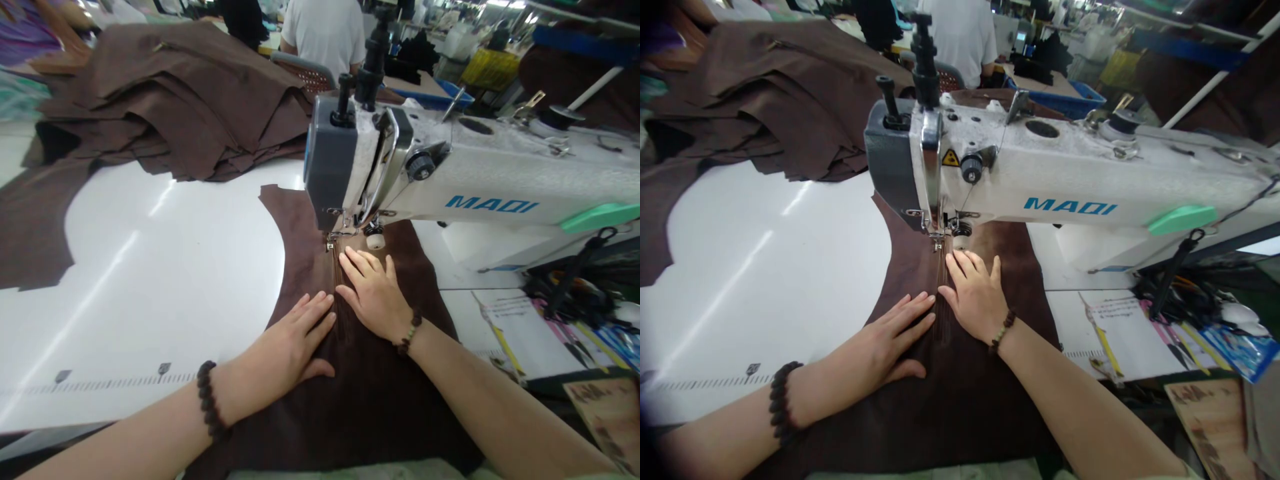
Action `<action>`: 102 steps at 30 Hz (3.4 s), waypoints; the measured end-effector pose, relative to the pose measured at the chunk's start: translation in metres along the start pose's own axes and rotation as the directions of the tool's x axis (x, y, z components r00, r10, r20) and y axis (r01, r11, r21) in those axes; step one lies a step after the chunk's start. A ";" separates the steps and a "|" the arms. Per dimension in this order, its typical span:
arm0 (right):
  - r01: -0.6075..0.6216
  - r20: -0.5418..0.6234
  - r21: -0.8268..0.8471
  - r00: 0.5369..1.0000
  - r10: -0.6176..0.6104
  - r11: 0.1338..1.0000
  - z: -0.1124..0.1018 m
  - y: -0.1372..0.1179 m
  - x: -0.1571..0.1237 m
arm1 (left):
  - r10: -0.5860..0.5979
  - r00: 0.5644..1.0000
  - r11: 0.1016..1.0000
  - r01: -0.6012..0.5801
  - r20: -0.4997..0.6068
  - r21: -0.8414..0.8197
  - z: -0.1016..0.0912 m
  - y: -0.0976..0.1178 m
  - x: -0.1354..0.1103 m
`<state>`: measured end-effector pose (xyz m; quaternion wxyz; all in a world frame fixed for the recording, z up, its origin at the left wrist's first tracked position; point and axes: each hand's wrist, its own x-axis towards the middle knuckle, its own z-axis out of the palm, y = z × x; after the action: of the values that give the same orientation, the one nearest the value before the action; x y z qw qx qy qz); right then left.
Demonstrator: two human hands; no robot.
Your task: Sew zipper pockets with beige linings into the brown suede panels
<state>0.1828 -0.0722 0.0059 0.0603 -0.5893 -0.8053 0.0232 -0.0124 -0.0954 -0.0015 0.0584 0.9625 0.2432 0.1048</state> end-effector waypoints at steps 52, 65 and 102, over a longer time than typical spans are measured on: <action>0.156 0.097 0.008 0.983 -0.156 0.988 0.003 0.016 0.001 | 0.024 1.000 1.000 -0.024 -0.017 0.012 -0.002 -0.033 0.019; 0.154 0.086 0.065 0.984 -0.159 0.986 0.002 0.028 0.031 | 0.063 0.998 0.998 -0.064 -0.012 -0.014 -0.002 -0.064 0.035; 0.013 0.078 0.079 0.997 -0.019 0.997 0.003 0.017 0.041 | -0.050 0.999 0.998 0.050 -0.005 0.042 0.001 -0.064 0.046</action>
<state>0.1865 -0.0282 0.0043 0.0516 -0.5788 -0.8102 0.0776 -0.0019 -0.0175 -0.0047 0.0405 0.9570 0.2693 0.0999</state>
